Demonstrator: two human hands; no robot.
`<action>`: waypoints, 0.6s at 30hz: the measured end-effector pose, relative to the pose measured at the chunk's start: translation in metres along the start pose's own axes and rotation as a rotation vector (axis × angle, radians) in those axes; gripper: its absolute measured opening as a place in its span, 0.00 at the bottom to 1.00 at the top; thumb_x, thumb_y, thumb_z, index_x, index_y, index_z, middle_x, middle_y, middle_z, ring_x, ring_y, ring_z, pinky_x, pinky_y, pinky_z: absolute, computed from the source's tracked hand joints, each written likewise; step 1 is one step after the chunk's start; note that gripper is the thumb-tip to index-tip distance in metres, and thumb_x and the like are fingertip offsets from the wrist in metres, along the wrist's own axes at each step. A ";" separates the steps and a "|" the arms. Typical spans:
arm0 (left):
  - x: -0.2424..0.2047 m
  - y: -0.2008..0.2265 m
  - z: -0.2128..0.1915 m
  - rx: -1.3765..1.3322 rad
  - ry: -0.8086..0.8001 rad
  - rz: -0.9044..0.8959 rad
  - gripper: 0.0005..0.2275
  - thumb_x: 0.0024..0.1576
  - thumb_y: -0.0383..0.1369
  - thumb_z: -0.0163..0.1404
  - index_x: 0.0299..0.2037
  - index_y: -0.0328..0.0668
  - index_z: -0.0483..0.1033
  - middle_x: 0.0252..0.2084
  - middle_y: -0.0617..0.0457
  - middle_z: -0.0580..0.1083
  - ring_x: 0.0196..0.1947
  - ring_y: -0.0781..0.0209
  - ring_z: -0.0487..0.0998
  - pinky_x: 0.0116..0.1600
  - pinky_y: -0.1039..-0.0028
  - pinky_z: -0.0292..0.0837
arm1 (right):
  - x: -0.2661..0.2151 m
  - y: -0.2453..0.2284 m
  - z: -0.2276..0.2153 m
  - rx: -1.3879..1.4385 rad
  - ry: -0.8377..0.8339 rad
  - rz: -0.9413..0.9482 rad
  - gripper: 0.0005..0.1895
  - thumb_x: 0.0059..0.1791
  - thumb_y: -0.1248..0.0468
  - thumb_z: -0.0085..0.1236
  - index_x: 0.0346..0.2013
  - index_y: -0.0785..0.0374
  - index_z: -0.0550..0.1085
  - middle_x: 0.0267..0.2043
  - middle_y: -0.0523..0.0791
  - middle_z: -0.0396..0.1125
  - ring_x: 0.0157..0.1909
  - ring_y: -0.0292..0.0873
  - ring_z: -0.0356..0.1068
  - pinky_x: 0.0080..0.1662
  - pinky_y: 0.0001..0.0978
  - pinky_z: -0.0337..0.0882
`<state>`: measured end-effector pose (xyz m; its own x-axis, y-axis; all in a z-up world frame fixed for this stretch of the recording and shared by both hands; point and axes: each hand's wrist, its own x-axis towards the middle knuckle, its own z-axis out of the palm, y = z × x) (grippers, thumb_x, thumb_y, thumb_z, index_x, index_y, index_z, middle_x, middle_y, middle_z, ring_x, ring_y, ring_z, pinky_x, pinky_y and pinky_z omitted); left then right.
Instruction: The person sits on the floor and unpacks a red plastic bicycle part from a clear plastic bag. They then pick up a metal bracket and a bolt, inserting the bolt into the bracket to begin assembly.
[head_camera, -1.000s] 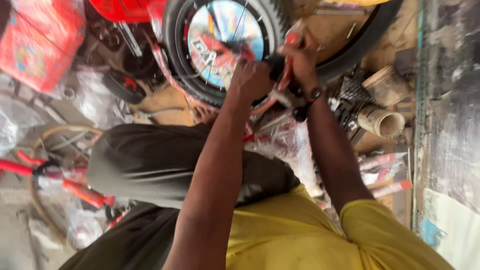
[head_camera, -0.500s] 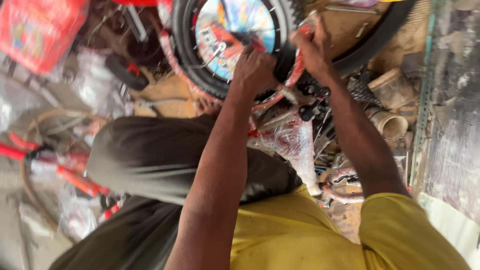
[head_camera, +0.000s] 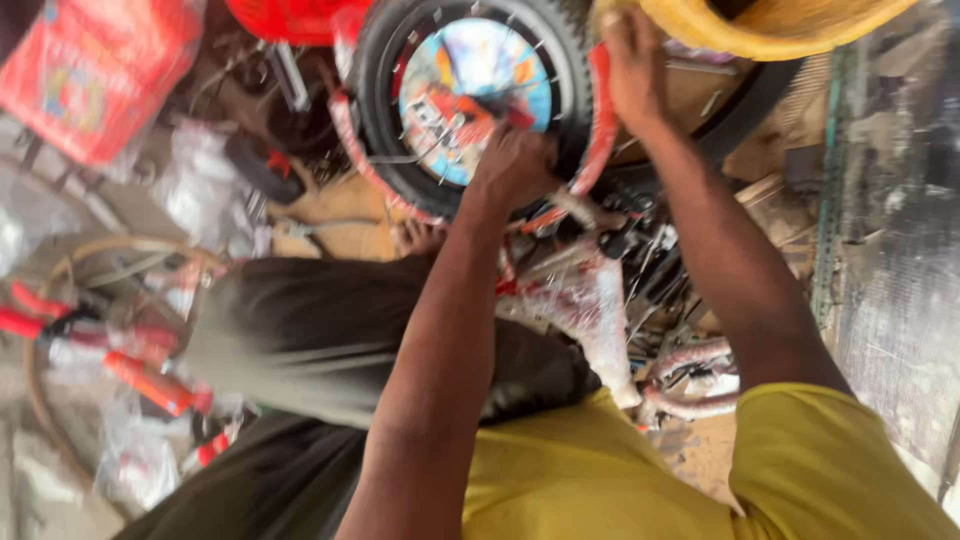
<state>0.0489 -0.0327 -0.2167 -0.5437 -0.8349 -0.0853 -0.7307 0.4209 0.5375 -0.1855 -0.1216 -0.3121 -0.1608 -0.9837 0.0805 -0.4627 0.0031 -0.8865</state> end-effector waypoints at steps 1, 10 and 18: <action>-0.002 -0.002 0.005 -0.042 0.042 -0.005 0.10 0.38 0.37 0.63 0.25 0.42 0.80 0.30 0.43 0.80 0.41 0.44 0.81 0.61 0.55 0.62 | -0.019 -0.008 -0.005 -0.016 -0.049 0.069 0.29 0.64 0.47 0.53 0.70 0.65 0.64 0.67 0.60 0.65 0.67 0.58 0.65 0.65 0.47 0.66; 0.009 0.005 0.010 -0.274 0.320 -0.131 0.04 0.48 0.31 0.55 0.29 0.39 0.79 0.30 0.37 0.78 0.36 0.36 0.80 0.43 0.51 0.74 | -0.080 -0.095 -0.031 0.042 -0.243 0.107 0.33 0.48 0.47 0.72 0.54 0.67 0.70 0.39 0.44 0.66 0.39 0.43 0.68 0.42 0.41 0.69; 0.001 0.017 -0.016 -0.236 0.570 -0.220 0.06 0.46 0.30 0.53 0.31 0.37 0.76 0.30 0.35 0.77 0.35 0.33 0.79 0.43 0.50 0.74 | -0.041 -0.064 -0.008 0.094 -0.200 0.033 0.26 0.56 0.49 0.64 0.54 0.67 0.72 0.41 0.45 0.69 0.41 0.40 0.65 0.43 0.36 0.69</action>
<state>0.0425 -0.0324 -0.1944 -0.0401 -0.9772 0.2084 -0.6542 0.1833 0.7337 -0.1560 -0.0801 -0.2547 0.0061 -0.9994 -0.0327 -0.3750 0.0280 -0.9266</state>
